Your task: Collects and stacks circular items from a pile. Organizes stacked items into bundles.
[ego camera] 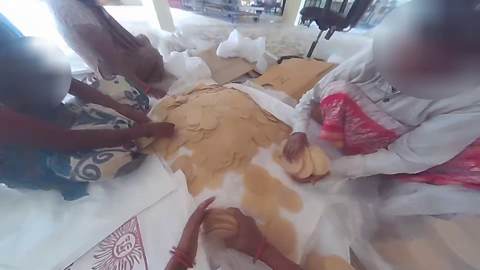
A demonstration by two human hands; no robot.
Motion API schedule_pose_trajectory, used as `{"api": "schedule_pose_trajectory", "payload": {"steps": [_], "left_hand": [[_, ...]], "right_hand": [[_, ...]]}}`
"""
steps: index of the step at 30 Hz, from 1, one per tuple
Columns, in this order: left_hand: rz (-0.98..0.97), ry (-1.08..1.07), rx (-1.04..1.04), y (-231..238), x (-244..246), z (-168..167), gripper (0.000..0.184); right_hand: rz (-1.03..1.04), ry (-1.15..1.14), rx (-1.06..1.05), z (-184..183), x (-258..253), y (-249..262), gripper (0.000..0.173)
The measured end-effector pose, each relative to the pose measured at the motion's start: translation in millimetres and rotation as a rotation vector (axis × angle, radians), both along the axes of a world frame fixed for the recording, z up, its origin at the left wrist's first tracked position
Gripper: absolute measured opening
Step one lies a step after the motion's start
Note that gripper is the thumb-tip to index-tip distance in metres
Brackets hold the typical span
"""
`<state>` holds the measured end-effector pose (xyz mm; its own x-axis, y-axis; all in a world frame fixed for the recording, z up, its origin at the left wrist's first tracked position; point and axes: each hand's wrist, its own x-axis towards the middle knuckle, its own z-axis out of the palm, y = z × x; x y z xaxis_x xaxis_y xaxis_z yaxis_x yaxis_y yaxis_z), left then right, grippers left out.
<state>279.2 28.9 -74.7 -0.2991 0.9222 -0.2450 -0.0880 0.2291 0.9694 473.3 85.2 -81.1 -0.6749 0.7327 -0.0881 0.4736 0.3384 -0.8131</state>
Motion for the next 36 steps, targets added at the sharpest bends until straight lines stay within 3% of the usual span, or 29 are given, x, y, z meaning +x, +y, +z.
{"api": "schedule_pose_trajectory", "payload": {"steps": [2,4,7,10,12,14,17,19,20,23,26,29,31,33,36], "left_hand": [[0.04,-0.018,0.067,-4.7,-11.2,-1.8,0.062],[-0.037,-0.003,0.118,-11.7,-12.7,-17.0,0.069],[-0.101,0.052,0.102,-13.5,5.9,-50.1,0.059],[-0.096,0.104,0.116,-14.8,19.0,-62.6,0.058],[-0.133,0.073,0.126,-16.8,23.3,-58.4,0.062],[-0.164,-0.029,0.166,-18.1,21.0,-45.2,0.066],[-0.096,-0.15,0.312,-17.0,9.7,-24.0,0.077],[-0.127,-0.073,0.352,-15.2,7.2,-21.5,0.088],[-0.148,-0.001,0.34,-13.2,11.8,-27.2,0.088],[-0.164,0.239,0.261,-7.2,34.5,-56.0,0.08],[-0.194,0.225,0.239,-8.6,42.5,-55.4,0.07],[-0.081,-0.052,0.228,-9.9,33.6,-44.1,0.075],[-0.001,-0.112,0.263,-5.8,23.0,-40.3,0.083],[-0.055,-0.098,0.275,-4.2,21.7,-39.9,0.087],[-0.118,0.047,0.21,1.9,38.8,-54.8,0.07]], "right_hand": [[-0.07,0.166,0.053,0.7,5.1,-7.9,0.085],[-0.084,0.291,0.178,-10.4,8.1,-20.5,0.087],[0.012,0.059,0.134,-17.6,12.3,-26.3,0.103],[0.063,-0.014,0.297,-20.3,12.0,-23.6,0.114],[0.062,-0.028,0.29,-14.0,9.7,-20.9,0.103],[0.034,-0.052,0.104,-0.4,6.9,-11.3,0.086],[-0.075,0.233,0.221,2.5,10.1,-10.0,0.074],[-0.079,0.377,0.374,-10.5,11.3,-11.0,0.08],[-0.055,0.342,0.376,-16.4,12.4,-11.9,0.088],[0.043,0.003,0.288,-23.4,12.0,-12.4,0.111],[0.011,-0.099,0.325,-16.7,8.4,-6.9,0.096],[-0.108,-0.003,0.192,3.8,11.4,-0.9,0.076],[-0.162,0.22,0.313,-0.8,16.1,-2.3,0.081],[-0.116,0.312,0.377,-10.7,20.2,-6.4,0.094],[-0.02,0.054,0.246,-13.5,22.0,-11.0,0.116]]}}
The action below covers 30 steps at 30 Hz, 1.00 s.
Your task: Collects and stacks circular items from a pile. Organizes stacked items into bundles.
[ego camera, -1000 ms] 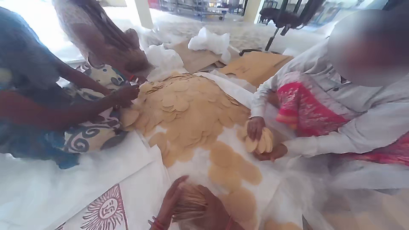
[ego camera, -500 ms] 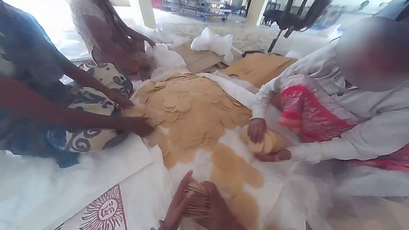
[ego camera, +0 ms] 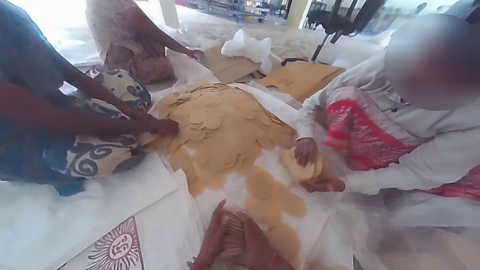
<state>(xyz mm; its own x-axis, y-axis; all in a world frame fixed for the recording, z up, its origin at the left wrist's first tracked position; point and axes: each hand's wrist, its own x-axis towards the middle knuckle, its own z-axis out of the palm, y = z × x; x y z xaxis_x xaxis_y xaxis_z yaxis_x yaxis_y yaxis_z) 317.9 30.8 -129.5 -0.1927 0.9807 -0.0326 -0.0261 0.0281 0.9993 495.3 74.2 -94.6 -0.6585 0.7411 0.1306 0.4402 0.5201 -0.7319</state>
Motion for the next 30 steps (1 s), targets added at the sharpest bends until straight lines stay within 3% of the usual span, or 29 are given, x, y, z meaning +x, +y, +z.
{"api": "schedule_pose_trajectory", "payload": {"steps": [3,8,10,12,16,18,19,21,23,26,28,30], "left_hand": [[-0.008,0.089,-0.005,4.2,8.6,-13.7,0.063],[0.065,0.035,-0.021,3.5,9.4,-3.9,0.044],[0.092,0.06,-0.015,2.8,3.1,2.1,0.038],[0.095,0.129,-0.006,1.1,-5.0,2.8,0.031],[0.062,0.463,0.072,6.8,-21.1,5.6,0.025],[0.158,0.499,0.103,11.8,-25.4,9.4,0.025],[0.268,0.407,0.089,14.7,-27.2,11.9,0.027],[0.558,0.01,0.006,23.8,-30.8,23.0,0.036],[0.66,-0.305,-0.101,27.8,-34.5,29.6,0.051],[0.349,-0.209,-0.158,9.6,-18.3,13.3,0.064],[0.101,-0.037,-0.096,-1.7,-10.9,10.7,0.064],[-0.005,0.035,0.037,-8.3,-7.5,18.4,0.08]], "right_hand": [[-0.017,-0.144,-0.015,1.8,-3.1,3.1,0.118],[-0.041,-0.068,0.032,2.6,-0.5,10.5,0.093],[-0.047,-0.042,0.065,-1.0,1.1,10.5,0.09],[-0.045,-0.042,0.062,-6.2,3.2,9.6,0.092],[-0.04,-0.038,-0.013,-5.7,2.5,12.9,0.109],[-0.048,-0.035,-0.084,-2.9,2.3,14.2,0.12],[-0.054,-0.03,-0.095,-3.4,2.8,14.6,0.122],[-0.048,-0.087,-0.131,-2.8,4.4,15.1,0.117],[-0.011,-0.217,-0.156,3.7,2.9,16.8,0.106],[0.013,-0.332,-0.154,15.3,-2.9,18.7,0.088],[-0.028,-0.182,-0.087,14.6,-3.1,13.1,0.077],[-0.062,0.094,0.006,4.0,-2.3,3.6,0.077]]}}
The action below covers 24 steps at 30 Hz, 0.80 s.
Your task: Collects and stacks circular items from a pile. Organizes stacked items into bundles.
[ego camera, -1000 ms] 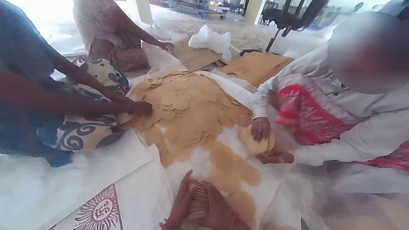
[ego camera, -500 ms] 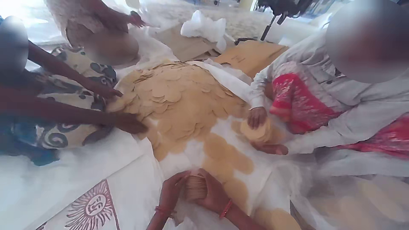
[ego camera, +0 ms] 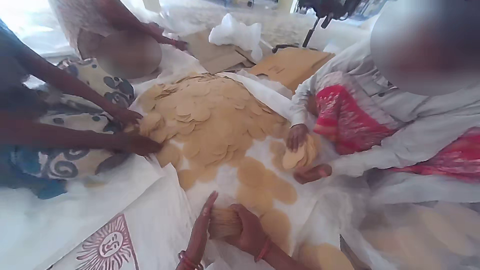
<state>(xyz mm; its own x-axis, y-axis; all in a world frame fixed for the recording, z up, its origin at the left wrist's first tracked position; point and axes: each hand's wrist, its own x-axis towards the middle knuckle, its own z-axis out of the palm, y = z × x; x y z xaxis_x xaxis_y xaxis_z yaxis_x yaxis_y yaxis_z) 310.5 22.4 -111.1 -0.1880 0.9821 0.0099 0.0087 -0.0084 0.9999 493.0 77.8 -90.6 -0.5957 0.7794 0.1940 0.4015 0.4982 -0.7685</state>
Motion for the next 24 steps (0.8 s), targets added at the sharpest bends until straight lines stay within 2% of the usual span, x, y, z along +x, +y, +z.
{"api": "schedule_pose_trajectory", "payload": {"steps": [2,5,7,9,12,15,17,19,22,24], "left_hand": [[0.019,0.045,0.09,-5.2,7.6,6.0,0.085],[0.021,0.264,0.081,-7.6,16.8,-17.2,0.069],[-0.015,0.27,0.079,-7.6,16.8,-28.5,0.065],[-0.036,0.241,0.08,-9.0,18.2,-27.4,0.066],[0.013,0.033,0.066,-12.5,13.1,-6.5,0.078],[0.063,0.032,0.125,-11.5,2.1,-0.4,0.094],[0.038,0.139,0.107,-8.4,7.2,-14.2,0.086],[0.008,0.262,0.069,-3.0,16.1,-27.5,0.075],[-0.014,0.23,0.071,-4.0,22.4,-28.1,0.07],[-0.011,0.091,0.065,-9.4,20.5,-19.9,0.078]], "right_hand": [[0.022,0.112,0.072,-18.6,1.9,-6.3,0.088],[0.064,-0.115,0.064,-32.5,6.7,-5.8,0.103],[0.1,-0.22,0.092,-28.9,7.0,-0.8,0.099],[0.142,-0.265,0.094,-19.1,6.3,4.8,0.087],[0.117,-0.135,0.065,-8.9,8.0,11.7,0.071],[0.078,0.079,0.139,-14.6,9.8,5.6,0.077],[0.127,0.015,0.065,-16.9,9.4,1.3,0.088],[0.16,-0.17,-0.016,-11.2,6.3,3.8,0.094],[0.17,-0.286,-0.016,0.2,4.2,8.5,0.081],[0.135,-0.19,0.037,1.6,9.2,6.0,0.07]]}}
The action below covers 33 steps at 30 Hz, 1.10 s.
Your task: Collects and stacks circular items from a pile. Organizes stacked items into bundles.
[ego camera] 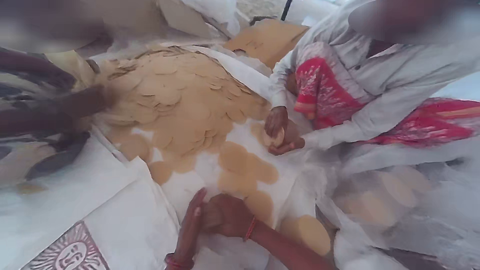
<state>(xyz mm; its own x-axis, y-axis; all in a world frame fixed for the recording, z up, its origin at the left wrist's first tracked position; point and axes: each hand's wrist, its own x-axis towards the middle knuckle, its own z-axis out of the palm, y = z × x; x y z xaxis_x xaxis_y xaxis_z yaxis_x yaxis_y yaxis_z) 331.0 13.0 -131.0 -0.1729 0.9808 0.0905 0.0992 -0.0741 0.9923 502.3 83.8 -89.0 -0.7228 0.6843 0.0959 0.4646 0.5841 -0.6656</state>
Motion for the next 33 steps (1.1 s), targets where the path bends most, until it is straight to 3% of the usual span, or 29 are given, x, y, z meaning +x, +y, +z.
{"api": "schedule_pose_trajectory", "payload": {"steps": [4,7,9,12,14,16,18,21,26,29,33], "left_hand": [[0.0,-0.119,0.03,-4.4,-5.2,2.4,0.087],[-0.049,0.03,-0.006,-3.8,5.7,-6.3,0.072],[-0.081,0.074,-0.015,-1.3,9.1,-3.2,0.066],[-0.068,-0.024,-0.006,-2.7,7.7,11.1,0.078],[-0.035,-0.043,0.046,-4.9,2.6,12.7,0.083],[-0.012,0.113,0.046,-6.4,2.9,8.0,0.078],[-0.044,0.244,-0.004,-5.2,11.0,-3.9,0.071],[-0.134,0.172,-0.044,1.8,13.2,-6.0,0.073],[-0.447,-0.038,-0.01,2.2,17.4,37.6,0.096],[-0.623,-0.148,-0.059,0.1,54.6,75.4,0.113],[-0.661,-0.356,-0.254,0.9,130.7,106.1,0.08]], "right_hand": [[-0.053,0.324,0.076,-18.4,8.9,-7.5,0.076],[-0.059,0.09,0.097,-20.4,11.0,-6.6,0.084],[-0.054,-0.046,0.095,-11.1,11.0,-4.2,0.078],[-0.083,0.055,0.172,-5.3,13.7,-5.3,0.062],[-0.114,0.186,0.173,-8.3,16.1,-7.9,0.065],[-0.076,0.185,0.081,-12.9,15.7,-12.1,0.076],[-0.037,-0.031,-0.049,-12.1,16.6,-14.2,0.086],[-0.062,-0.145,-0.114,1.1,16.5,-12.7,0.077],[-0.225,0.12,-0.408,44.6,54.1,-34.6,0.07],[-0.451,0.3,-0.69,84.0,103.4,-48.4,0.065],[-0.793,0.399,-0.848,128.1,169.5,-63.7,0.053]]}}
